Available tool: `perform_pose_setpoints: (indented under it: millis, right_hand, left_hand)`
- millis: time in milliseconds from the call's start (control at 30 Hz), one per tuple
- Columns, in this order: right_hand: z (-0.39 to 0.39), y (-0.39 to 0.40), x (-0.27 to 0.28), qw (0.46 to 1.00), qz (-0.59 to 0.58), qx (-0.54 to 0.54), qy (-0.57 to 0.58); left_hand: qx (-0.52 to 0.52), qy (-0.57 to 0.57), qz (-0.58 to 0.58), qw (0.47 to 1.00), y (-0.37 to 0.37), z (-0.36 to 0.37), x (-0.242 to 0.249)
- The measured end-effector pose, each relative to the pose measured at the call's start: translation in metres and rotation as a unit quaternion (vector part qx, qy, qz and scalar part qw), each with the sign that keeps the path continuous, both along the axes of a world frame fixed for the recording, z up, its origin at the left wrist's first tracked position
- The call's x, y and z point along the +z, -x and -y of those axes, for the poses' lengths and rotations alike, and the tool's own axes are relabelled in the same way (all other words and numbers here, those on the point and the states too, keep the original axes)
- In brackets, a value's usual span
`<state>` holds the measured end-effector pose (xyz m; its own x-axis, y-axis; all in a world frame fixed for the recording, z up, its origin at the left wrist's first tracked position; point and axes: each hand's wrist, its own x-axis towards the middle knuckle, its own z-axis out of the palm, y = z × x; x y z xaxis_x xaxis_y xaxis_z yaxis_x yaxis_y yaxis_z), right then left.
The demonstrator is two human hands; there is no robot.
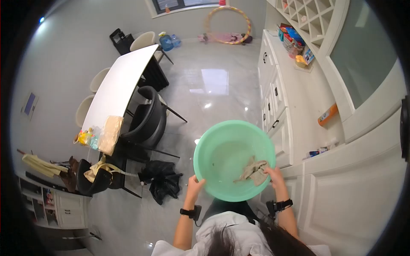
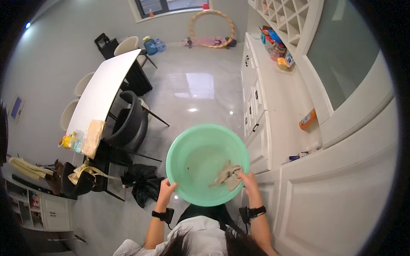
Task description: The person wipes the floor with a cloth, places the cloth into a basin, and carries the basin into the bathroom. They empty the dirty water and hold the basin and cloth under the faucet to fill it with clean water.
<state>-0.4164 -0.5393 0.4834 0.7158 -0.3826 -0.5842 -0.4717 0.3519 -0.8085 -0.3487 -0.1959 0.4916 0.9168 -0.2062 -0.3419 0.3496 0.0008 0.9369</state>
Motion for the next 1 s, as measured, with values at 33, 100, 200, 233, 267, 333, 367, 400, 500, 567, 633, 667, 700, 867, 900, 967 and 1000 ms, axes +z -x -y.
perform_pose_setpoints:
  millis: [33,100,200,233,267,333,367,400,500,567,633,667,700,867,900,967,1000]
  right_hand:
    - [-0.010,0.008,0.000,1.000,0.010,0.004,0.007]
    - [-0.030,0.021,0.003,0.999,0.017,0.032,0.011]
    - [-0.063,0.046,0.009,0.998,0.002,0.057,0.023]
    - [-0.077,0.053,0.011,0.997,-0.004,0.066,0.027]
    - [-0.093,0.060,0.012,0.997,-0.004,0.077,0.021]
    - [-0.125,0.072,0.012,0.995,-0.002,0.103,0.014]
    - [-0.146,0.077,0.011,0.994,0.009,0.107,0.020]
    - [-0.167,0.085,0.009,0.993,0.021,0.112,0.027]
    - [-0.239,0.096,0.018,0.990,0.018,0.134,0.028]
    - [-0.298,0.108,0.025,0.988,0.003,0.156,0.014]
    - [-0.350,0.106,0.032,0.982,-0.001,0.191,0.003]
    - [-0.367,0.108,0.032,0.976,-0.013,0.215,0.020]
    - [-0.387,0.108,0.027,0.970,-0.023,0.240,0.034]
    - [-0.537,0.100,0.031,0.944,0.000,0.328,0.037]
    - [-0.564,0.095,0.028,0.934,0.017,0.356,0.016]
    - [-0.619,0.090,0.028,0.915,0.034,0.402,0.000]
    - [-0.651,0.088,0.030,0.907,0.036,0.421,0.004]
  left_hand:
    - [0.014,-0.002,0.001,1.000,0.018,-0.013,-0.005]
    - [0.041,-0.008,0.004,0.999,0.045,-0.035,-0.014]
    - [0.056,0.010,-0.008,0.998,0.081,-0.073,-0.020]
    - [0.057,0.019,-0.008,0.998,0.093,-0.089,-0.022]
    - [0.068,0.021,-0.012,0.997,0.105,-0.105,-0.018]
    - [0.094,0.029,-0.016,0.995,0.125,-0.136,-0.007]
    - [0.090,0.019,-0.008,0.996,0.136,-0.158,-0.013]
    - [0.088,0.009,0.002,0.996,0.148,-0.183,-0.024]
    - [0.110,-0.015,0.024,0.994,0.180,-0.251,-0.032]
    - [0.139,-0.027,0.046,0.989,0.207,-0.303,-0.043]
    - [0.143,-0.041,0.041,0.988,0.217,-0.366,-0.035]
    - [0.148,-0.041,0.028,0.988,0.232,-0.383,-0.030]
    - [0.153,-0.045,0.017,0.987,0.246,-0.403,-0.026]
    - [0.244,-0.091,0.040,0.965,0.303,-0.526,-0.018]
    - [0.272,-0.090,0.039,0.957,0.313,-0.551,-0.010]
    - [0.330,-0.062,0.027,0.942,0.339,-0.589,-0.009]
    - [0.357,-0.036,0.019,0.933,0.350,-0.610,-0.011]
